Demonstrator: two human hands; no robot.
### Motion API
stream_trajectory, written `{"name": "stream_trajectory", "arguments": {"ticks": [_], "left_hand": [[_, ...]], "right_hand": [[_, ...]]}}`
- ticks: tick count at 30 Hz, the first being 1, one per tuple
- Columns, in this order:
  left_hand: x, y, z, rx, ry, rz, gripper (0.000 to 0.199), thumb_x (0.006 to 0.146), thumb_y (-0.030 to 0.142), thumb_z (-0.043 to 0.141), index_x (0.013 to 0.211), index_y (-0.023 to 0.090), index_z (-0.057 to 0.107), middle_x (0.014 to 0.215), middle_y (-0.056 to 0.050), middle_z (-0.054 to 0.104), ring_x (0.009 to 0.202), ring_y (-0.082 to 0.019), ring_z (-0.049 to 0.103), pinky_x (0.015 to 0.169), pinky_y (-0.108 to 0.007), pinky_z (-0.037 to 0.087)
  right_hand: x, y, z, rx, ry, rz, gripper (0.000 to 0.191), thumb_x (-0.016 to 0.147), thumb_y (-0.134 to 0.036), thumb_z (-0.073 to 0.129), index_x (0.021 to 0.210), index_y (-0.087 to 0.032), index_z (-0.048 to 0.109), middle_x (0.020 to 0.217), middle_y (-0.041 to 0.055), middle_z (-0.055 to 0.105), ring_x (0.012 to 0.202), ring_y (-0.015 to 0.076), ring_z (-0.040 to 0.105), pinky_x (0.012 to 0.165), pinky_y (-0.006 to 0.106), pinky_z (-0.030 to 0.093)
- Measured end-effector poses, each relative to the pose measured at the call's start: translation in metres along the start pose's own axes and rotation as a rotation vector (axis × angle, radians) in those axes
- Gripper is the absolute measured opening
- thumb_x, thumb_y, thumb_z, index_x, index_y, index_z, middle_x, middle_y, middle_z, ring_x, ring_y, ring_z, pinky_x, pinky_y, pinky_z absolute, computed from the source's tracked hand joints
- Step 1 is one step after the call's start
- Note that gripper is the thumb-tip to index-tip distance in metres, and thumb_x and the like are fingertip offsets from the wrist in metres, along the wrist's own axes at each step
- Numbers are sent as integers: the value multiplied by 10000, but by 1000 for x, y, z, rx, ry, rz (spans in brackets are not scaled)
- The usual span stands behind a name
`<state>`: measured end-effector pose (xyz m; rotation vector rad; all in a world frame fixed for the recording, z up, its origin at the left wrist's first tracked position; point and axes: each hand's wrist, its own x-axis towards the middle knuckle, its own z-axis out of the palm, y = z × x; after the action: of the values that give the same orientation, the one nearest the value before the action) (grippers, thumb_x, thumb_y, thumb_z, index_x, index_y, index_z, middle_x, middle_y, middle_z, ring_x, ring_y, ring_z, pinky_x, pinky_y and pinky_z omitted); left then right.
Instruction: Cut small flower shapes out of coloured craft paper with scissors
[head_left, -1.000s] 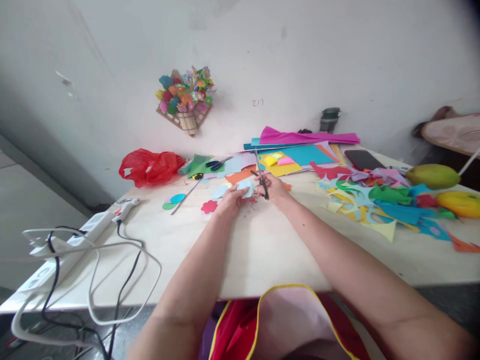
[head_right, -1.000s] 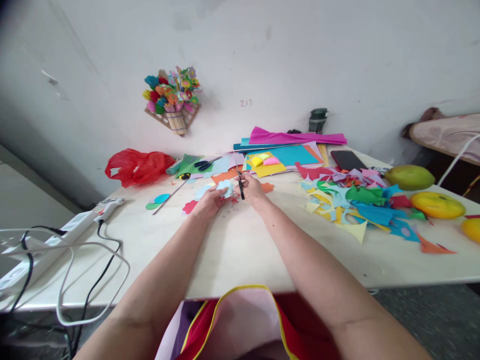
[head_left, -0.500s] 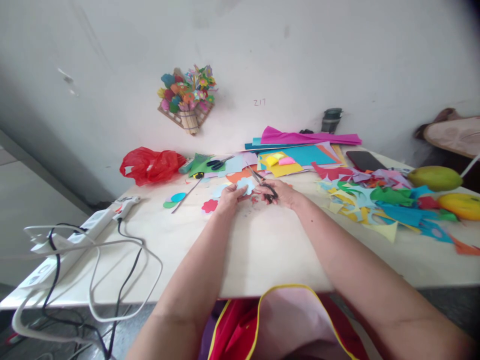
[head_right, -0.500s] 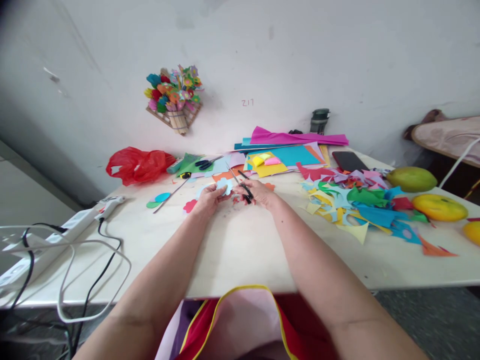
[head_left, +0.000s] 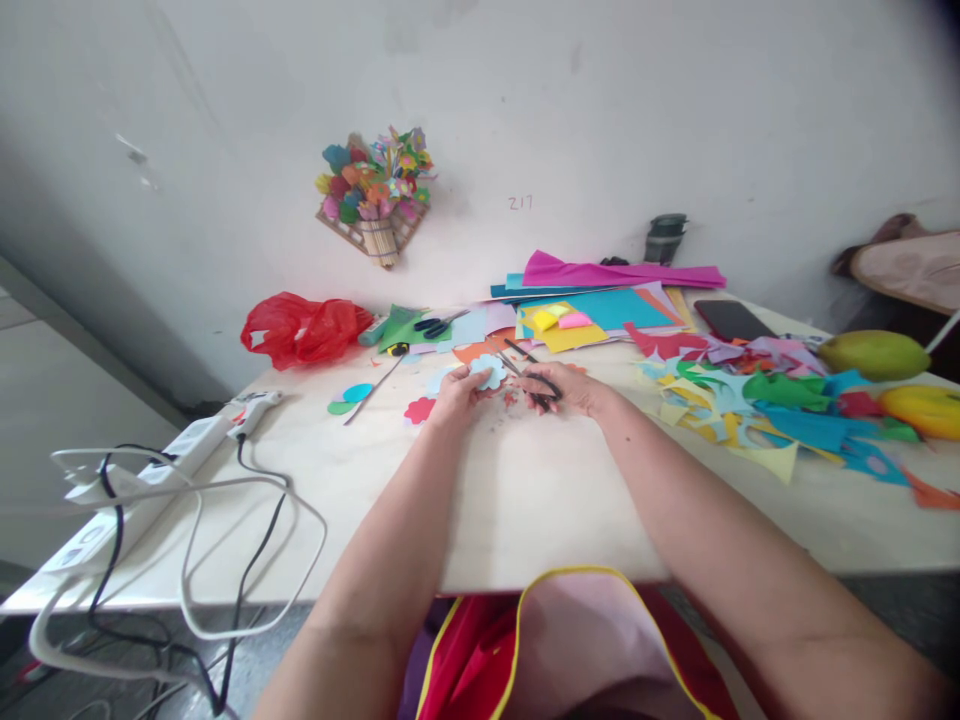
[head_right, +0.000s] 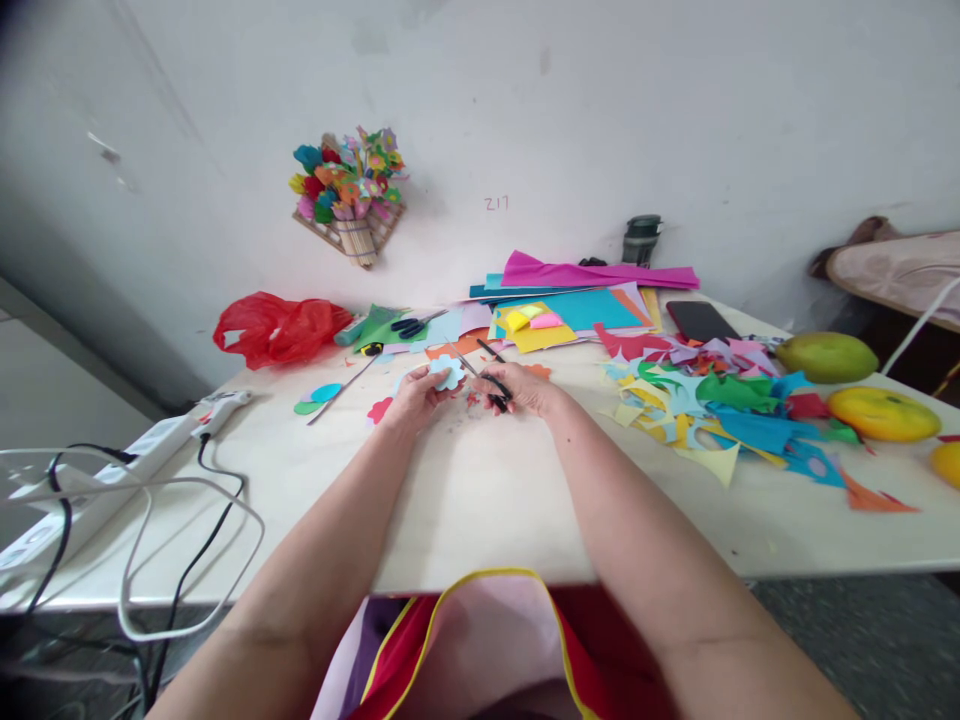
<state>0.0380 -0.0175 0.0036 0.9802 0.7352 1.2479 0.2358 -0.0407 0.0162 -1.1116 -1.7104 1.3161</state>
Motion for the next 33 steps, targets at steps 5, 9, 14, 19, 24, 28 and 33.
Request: {"name": "stream_trajectory", "arguments": {"ticks": [5,9,14,19,24,28,33], "left_hand": [[0,0,1,-13,-1,-2,231,621,140,829,814,97,710,802,-79,737,718,-176,699,733,-318,588],[-1,1,2,-14,-8,-13,229,623,128,833,802,86,697,798,-91,729,718,-185,702,755,-337,586],[-2,2,1,-10,-18,-22,208,621,131,833,767,94,689,772,-82,723,708,-181,696,786,-358,590],[-3,2,1,-14,-27,-20,186,623,112,819,761,102,694,785,-81,731,716,-185,697,805,-376,595],[-4,3,1,-9,-27,-29,214,610,119,831,763,111,682,779,-69,731,705,-178,696,840,-402,595],[-3,2,1,-12,-31,-21,218,600,122,828,764,109,686,783,-73,733,719,-191,704,827,-399,598],[-3,2,1,-21,-26,-21,184,593,105,807,741,109,698,774,-70,733,707,-186,698,743,-353,609]], "right_hand": [[2,3,-1,-11,-3,25,330,814,-479,726,715,-192,597,569,-5,641,415,83,531,305,161,295],[2,4,-2,10,-11,26,328,809,-469,737,724,-185,596,554,-12,626,410,77,525,297,157,278],[2,5,-3,17,-22,40,279,797,-436,744,757,-189,619,540,-24,614,402,72,515,301,151,261],[3,9,-4,-8,-36,16,289,793,-458,738,784,-189,635,538,-31,601,402,71,510,308,155,256],[4,10,-4,-7,-33,12,288,761,-456,766,778,-195,647,535,-25,603,399,82,501,312,171,253],[3,9,-4,0,-35,13,293,754,-445,774,772,-186,640,531,-25,601,396,76,498,311,168,246],[3,8,-3,-4,-22,21,306,746,-437,786,758,-176,628,519,-27,596,387,69,484,306,160,239]]}}
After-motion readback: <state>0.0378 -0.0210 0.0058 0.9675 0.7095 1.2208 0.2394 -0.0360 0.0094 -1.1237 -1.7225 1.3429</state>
